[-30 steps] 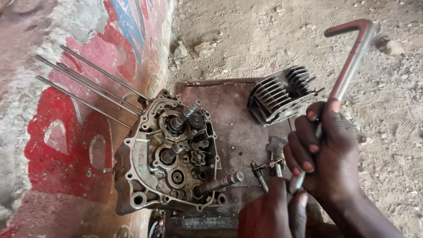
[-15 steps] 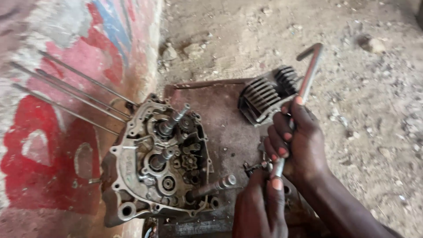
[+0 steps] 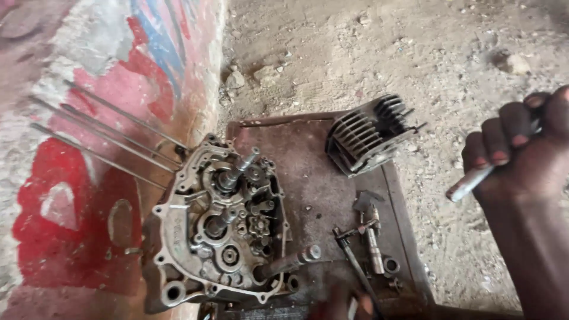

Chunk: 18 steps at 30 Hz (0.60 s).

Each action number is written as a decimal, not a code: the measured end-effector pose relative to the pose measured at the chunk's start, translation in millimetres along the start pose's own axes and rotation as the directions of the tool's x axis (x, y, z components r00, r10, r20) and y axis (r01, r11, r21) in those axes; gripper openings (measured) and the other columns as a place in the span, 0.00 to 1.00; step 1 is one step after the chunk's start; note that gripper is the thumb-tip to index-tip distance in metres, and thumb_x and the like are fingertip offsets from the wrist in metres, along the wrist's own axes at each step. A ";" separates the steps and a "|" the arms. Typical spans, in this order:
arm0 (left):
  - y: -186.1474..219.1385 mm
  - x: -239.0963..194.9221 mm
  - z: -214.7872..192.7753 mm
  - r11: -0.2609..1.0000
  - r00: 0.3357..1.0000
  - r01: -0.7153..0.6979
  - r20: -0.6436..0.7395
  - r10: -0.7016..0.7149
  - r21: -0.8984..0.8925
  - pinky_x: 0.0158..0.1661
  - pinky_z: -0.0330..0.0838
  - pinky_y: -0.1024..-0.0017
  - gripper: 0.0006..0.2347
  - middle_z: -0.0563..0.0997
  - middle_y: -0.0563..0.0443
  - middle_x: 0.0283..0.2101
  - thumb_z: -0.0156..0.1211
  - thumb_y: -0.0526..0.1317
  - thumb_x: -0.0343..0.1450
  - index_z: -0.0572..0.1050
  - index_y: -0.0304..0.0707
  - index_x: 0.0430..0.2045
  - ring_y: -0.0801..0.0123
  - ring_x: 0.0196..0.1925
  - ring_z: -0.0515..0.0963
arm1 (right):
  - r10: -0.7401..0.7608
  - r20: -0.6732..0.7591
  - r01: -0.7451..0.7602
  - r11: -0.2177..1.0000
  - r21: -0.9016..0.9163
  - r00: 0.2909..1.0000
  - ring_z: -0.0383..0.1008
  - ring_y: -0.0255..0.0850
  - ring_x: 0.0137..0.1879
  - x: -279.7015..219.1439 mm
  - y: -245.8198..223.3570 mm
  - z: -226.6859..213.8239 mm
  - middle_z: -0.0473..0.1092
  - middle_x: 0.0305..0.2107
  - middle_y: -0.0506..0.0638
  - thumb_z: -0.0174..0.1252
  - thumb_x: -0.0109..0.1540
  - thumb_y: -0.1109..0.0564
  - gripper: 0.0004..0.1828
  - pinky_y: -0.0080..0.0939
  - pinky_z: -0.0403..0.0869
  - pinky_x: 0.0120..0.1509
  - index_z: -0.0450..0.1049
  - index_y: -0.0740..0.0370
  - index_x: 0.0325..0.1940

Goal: Using a socket wrench to remove bolts and disassemble a motorcycle engine casing on a workbench.

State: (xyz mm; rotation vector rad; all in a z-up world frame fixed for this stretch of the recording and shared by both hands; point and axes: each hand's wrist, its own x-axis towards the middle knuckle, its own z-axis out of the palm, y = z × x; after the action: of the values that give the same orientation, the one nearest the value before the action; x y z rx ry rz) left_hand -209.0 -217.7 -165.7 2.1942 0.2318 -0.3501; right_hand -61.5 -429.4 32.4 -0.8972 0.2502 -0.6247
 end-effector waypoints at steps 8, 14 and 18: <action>49.9 36.5 -58.1 0.828 0.885 -0.443 0.314 0.344 0.343 0.28 0.75 0.44 0.09 0.66 0.47 0.44 0.59 0.40 0.73 0.64 0.47 0.41 0.46 0.37 0.78 | 0.078 0.033 -0.066 0.961 -0.269 0.996 0.55 0.33 0.14 -31.3 24.4 -14.9 0.55 0.15 0.40 0.42 0.76 0.53 0.13 0.38 0.57 0.11 0.61 0.54 0.37; 55.8 34.8 -49.0 0.678 0.833 -0.546 0.235 0.500 0.493 0.31 0.81 0.55 0.24 0.69 0.37 0.47 0.75 0.36 0.60 0.70 0.36 0.49 0.52 0.37 0.78 | 0.060 0.086 -0.039 0.973 -0.228 0.995 0.51 0.37 0.11 -30.0 37.1 -3.7 0.49 0.13 0.45 0.42 0.74 0.50 0.17 0.38 0.53 0.10 0.61 0.56 0.31; 76.9 33.1 -42.3 0.638 0.718 -0.689 0.204 0.665 0.344 0.33 0.72 0.47 0.12 0.74 0.36 0.50 0.60 0.39 0.68 0.75 0.34 0.43 0.43 0.38 0.76 | -0.011 0.193 0.055 0.973 -0.225 0.981 0.56 0.35 0.11 -33.0 38.5 -5.3 0.54 0.14 0.43 0.45 0.72 0.51 0.14 0.38 0.58 0.08 0.63 0.56 0.33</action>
State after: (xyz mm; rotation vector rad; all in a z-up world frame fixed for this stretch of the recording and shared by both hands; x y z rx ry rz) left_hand -148.6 -228.4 -94.8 2.4697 -0.7726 -0.0215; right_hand -74.7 -395.2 -2.9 -1.1790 0.1361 -0.5430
